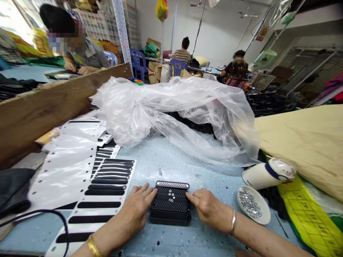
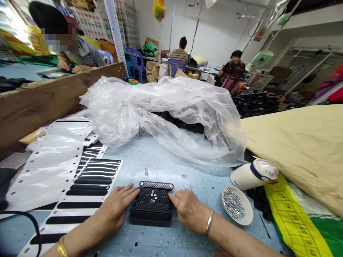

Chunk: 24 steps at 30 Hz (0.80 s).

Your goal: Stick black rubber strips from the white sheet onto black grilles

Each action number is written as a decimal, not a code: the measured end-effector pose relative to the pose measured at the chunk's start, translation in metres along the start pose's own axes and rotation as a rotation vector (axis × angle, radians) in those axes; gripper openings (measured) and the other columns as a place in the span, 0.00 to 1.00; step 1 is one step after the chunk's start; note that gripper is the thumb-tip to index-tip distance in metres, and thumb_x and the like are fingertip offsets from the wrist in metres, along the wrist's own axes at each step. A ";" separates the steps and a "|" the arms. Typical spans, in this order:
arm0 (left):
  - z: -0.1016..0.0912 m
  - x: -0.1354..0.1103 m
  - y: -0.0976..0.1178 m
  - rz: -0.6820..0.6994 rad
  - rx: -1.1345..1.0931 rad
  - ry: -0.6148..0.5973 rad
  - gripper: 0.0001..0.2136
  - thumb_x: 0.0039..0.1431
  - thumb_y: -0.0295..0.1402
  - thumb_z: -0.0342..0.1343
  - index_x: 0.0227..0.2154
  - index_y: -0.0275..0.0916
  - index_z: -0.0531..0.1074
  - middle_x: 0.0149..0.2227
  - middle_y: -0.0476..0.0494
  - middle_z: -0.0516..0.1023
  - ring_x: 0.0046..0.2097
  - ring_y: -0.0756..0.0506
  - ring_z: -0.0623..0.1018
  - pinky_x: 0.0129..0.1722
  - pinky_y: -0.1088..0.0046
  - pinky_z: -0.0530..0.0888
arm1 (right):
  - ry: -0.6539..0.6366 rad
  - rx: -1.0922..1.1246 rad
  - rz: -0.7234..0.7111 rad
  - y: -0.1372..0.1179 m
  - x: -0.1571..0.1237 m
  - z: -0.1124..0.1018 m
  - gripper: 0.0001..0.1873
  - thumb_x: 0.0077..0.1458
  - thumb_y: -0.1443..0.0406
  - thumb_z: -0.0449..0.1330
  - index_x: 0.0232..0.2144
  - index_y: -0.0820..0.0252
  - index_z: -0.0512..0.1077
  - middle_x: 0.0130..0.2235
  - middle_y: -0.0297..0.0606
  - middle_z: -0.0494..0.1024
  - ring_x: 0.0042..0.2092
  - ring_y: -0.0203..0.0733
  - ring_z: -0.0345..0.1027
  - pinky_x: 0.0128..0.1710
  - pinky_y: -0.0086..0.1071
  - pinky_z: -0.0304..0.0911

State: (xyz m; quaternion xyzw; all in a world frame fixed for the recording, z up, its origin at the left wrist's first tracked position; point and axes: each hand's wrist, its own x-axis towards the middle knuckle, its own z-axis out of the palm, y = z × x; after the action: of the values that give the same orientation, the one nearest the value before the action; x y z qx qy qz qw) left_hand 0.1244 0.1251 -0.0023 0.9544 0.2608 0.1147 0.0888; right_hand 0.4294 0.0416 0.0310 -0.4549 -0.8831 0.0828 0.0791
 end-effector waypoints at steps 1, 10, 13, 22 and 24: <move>0.000 0.002 -0.001 0.017 0.001 0.011 0.32 0.45 0.15 0.46 0.57 0.32 0.63 0.53 0.28 0.75 0.56 0.30 0.73 0.47 0.47 0.72 | -0.009 0.038 0.024 0.001 0.002 -0.001 0.23 0.52 0.79 0.49 0.50 0.74 0.71 0.30 0.45 0.76 0.30 0.43 0.67 0.32 0.36 0.64; 0.002 0.005 -0.002 0.057 -0.003 0.097 0.29 0.47 0.14 0.43 0.55 0.30 0.63 0.50 0.27 0.78 0.53 0.31 0.76 0.43 0.50 0.74 | -0.089 0.194 0.116 0.012 0.010 -0.004 0.16 0.59 0.75 0.50 0.43 0.65 0.74 0.31 0.39 0.78 0.30 0.37 0.70 0.31 0.28 0.63; 0.003 0.006 0.000 0.031 -0.015 0.095 0.30 0.45 0.14 0.44 0.54 0.31 0.65 0.50 0.28 0.77 0.54 0.31 0.75 0.44 0.50 0.73 | -0.117 0.006 0.027 0.000 0.005 -0.004 0.20 0.55 0.77 0.51 0.50 0.75 0.70 0.33 0.49 0.78 0.32 0.45 0.69 0.32 0.37 0.64; -0.014 0.018 0.001 0.028 -0.041 0.107 0.23 0.47 0.16 0.44 0.46 0.35 0.71 0.44 0.33 0.80 0.47 0.35 0.77 0.42 0.55 0.72 | -0.017 0.049 0.163 -0.001 0.008 0.002 0.16 0.56 0.76 0.52 0.45 0.67 0.73 0.30 0.41 0.79 0.29 0.40 0.71 0.30 0.30 0.63; -0.021 0.021 0.004 0.016 -0.028 0.137 0.21 0.49 0.16 0.45 0.44 0.36 0.72 0.42 0.35 0.79 0.48 0.35 0.76 0.43 0.56 0.71 | 0.032 0.054 0.227 0.000 0.014 0.003 0.16 0.60 0.75 0.49 0.44 0.65 0.73 0.31 0.39 0.79 0.30 0.38 0.72 0.31 0.28 0.64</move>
State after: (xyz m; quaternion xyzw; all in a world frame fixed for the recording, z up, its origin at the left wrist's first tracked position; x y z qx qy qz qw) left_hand 0.1384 0.1346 0.0229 0.9450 0.2569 0.1843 0.0834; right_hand 0.4207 0.0525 0.0285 -0.5510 -0.8220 0.1077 0.0957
